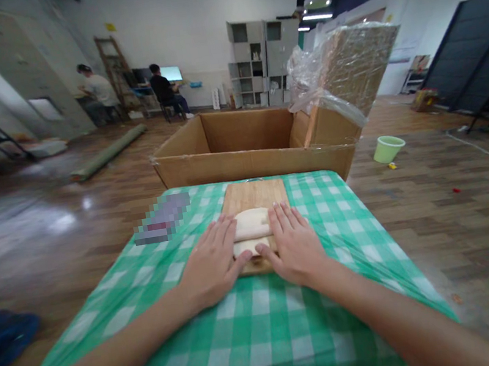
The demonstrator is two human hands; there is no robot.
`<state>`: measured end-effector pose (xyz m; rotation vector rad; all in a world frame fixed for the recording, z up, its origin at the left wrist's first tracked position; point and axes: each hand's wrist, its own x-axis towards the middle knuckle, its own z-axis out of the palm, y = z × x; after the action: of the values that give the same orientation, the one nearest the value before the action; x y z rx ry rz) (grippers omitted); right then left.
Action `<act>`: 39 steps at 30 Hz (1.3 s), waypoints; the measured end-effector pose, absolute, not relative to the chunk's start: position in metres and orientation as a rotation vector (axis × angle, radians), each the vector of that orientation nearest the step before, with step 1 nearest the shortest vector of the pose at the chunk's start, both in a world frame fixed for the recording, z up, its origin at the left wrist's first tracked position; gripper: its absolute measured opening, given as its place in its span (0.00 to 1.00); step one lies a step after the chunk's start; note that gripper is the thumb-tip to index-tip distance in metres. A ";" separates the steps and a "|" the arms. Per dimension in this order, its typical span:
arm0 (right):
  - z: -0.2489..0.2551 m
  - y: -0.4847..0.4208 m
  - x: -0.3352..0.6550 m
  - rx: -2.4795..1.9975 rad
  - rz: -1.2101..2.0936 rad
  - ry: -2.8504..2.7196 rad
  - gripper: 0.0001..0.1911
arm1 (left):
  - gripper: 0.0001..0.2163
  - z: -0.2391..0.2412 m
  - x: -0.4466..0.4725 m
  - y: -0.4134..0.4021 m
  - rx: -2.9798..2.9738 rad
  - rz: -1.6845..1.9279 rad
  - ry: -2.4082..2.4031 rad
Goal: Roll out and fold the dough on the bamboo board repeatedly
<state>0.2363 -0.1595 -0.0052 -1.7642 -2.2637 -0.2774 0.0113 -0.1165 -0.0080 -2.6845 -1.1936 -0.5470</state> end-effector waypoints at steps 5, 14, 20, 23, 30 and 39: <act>-0.010 -0.188 0.235 -1.703 -0.311 -2.272 0.46 | 0.37 -0.009 0.008 -0.137 -2.675 -0.579 -1.199; 0.001 -0.146 0.244 -1.719 -0.201 -2.320 0.44 | 0.37 -0.008 0.020 -0.094 -2.681 -0.532 -1.240; 0.009 -0.112 0.249 -1.736 -0.079 -2.320 0.41 | 0.38 -0.004 0.028 -0.067 -2.679 -0.538 -1.292; 0.006 -0.122 0.248 -1.710 -0.103 -2.324 0.42 | 0.37 -0.006 0.024 -0.080 -2.703 -0.538 -1.219; -0.002 -0.174 0.243 -1.648 -0.186 -2.343 0.45 | 0.39 -0.013 0.007 -0.128 -2.745 -0.585 -1.144; 0.011 -0.208 0.237 -1.612 -0.124 -2.344 0.46 | 0.39 -0.011 -0.005 -0.150 -2.784 -0.573 -1.100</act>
<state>0.2374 -0.2080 0.0109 -1.6119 -2.3441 -0.1238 -0.0051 -0.1501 -0.0107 -2.7845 -1.0999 -0.5733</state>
